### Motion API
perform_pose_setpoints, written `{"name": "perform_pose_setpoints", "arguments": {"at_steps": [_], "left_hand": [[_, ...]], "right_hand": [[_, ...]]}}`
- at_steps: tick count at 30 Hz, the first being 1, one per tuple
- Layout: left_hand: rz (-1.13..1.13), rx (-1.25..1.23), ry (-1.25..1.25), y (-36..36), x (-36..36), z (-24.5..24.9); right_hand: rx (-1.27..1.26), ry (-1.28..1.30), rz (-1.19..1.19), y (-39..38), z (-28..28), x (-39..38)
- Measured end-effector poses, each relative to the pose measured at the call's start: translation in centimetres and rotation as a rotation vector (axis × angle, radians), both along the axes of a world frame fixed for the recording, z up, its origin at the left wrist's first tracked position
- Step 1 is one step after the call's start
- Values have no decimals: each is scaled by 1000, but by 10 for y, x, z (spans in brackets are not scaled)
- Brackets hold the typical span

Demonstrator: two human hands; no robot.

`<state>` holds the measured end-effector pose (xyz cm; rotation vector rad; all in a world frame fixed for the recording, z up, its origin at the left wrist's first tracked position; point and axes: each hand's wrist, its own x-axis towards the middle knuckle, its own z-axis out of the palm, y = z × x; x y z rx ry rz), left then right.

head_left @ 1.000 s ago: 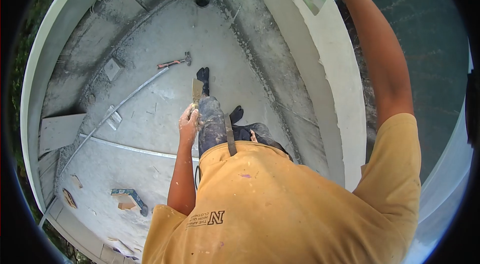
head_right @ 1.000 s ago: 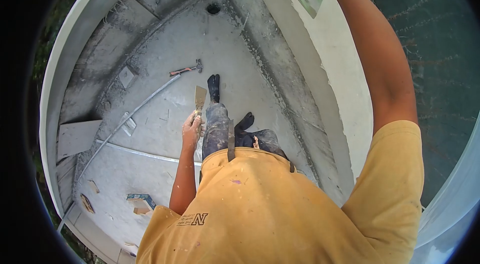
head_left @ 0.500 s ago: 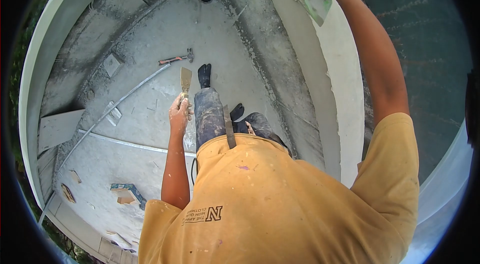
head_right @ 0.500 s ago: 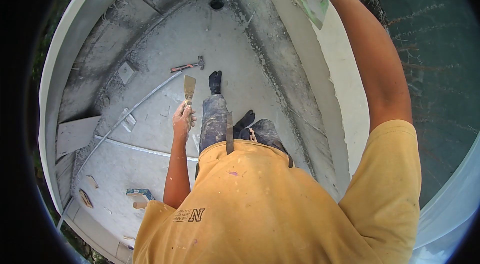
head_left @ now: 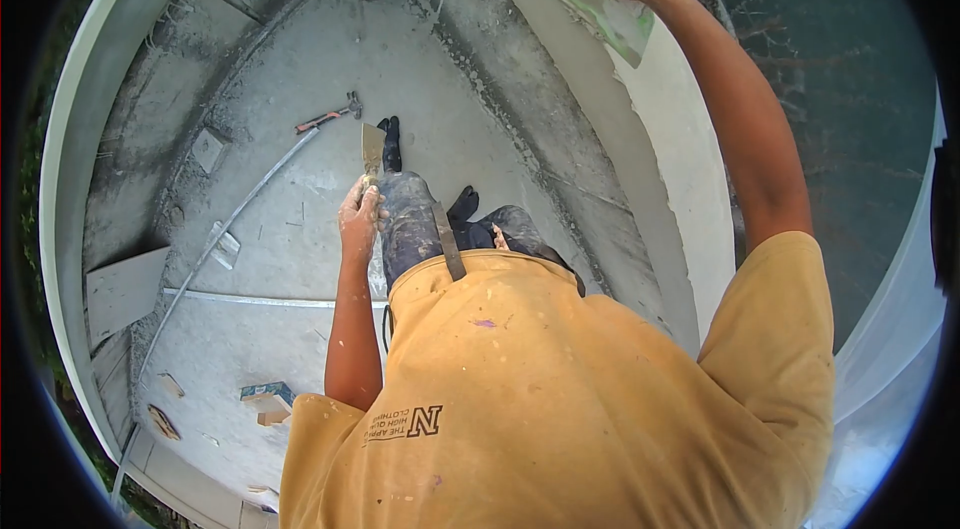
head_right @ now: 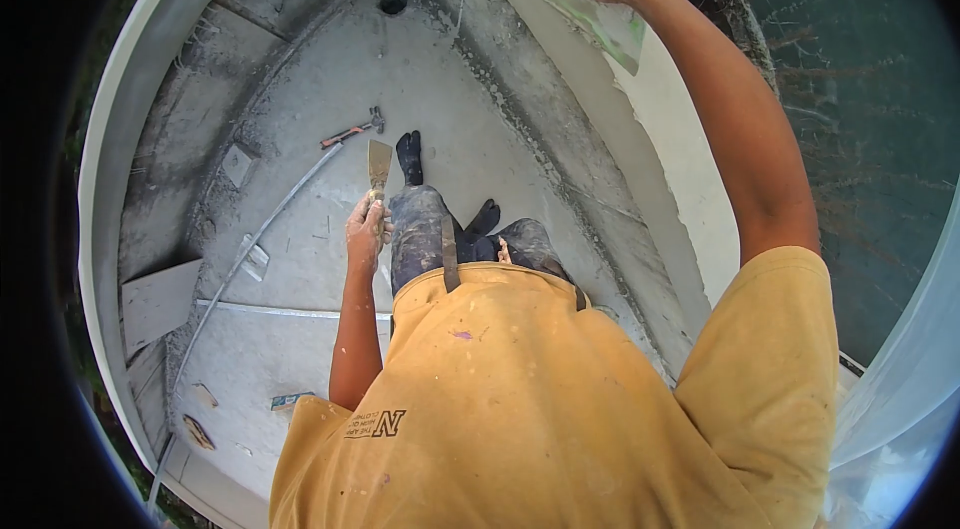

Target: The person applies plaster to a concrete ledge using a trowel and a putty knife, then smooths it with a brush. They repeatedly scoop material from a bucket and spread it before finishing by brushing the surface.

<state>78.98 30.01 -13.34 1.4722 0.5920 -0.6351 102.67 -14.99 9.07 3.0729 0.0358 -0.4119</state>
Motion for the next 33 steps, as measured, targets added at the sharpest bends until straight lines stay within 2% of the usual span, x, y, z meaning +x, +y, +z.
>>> {"name": "perform_pose_setpoints", "arguments": {"at_steps": [12, 15, 19, 22, 25, 28, 33], "left_hand": [[-91, -41, -16, -61, -53, 19], [-155, -103, -29, -78, -61, 30], [-325, -61, -115, -100, -64, 31], [-440, -88, -81, -104, -65, 33], [-542, -56, -97, -111, -64, 39], [-572, -77, -79, -121, -70, 41], [-569, -111, -112, -155, -100, 23]], "right_hand": [[5, 194, -159, -22, 16, -141], [37, 242, -186, -31, 16, -175], [81, 279, -219, -44, 23, -220], [75, 291, -239, -58, 18, -256], [60, 141, -174, -74, 7, -304], [86, 264, -269, -80, 17, -337], [72, 338, -297, -97, 19, -410]]}}
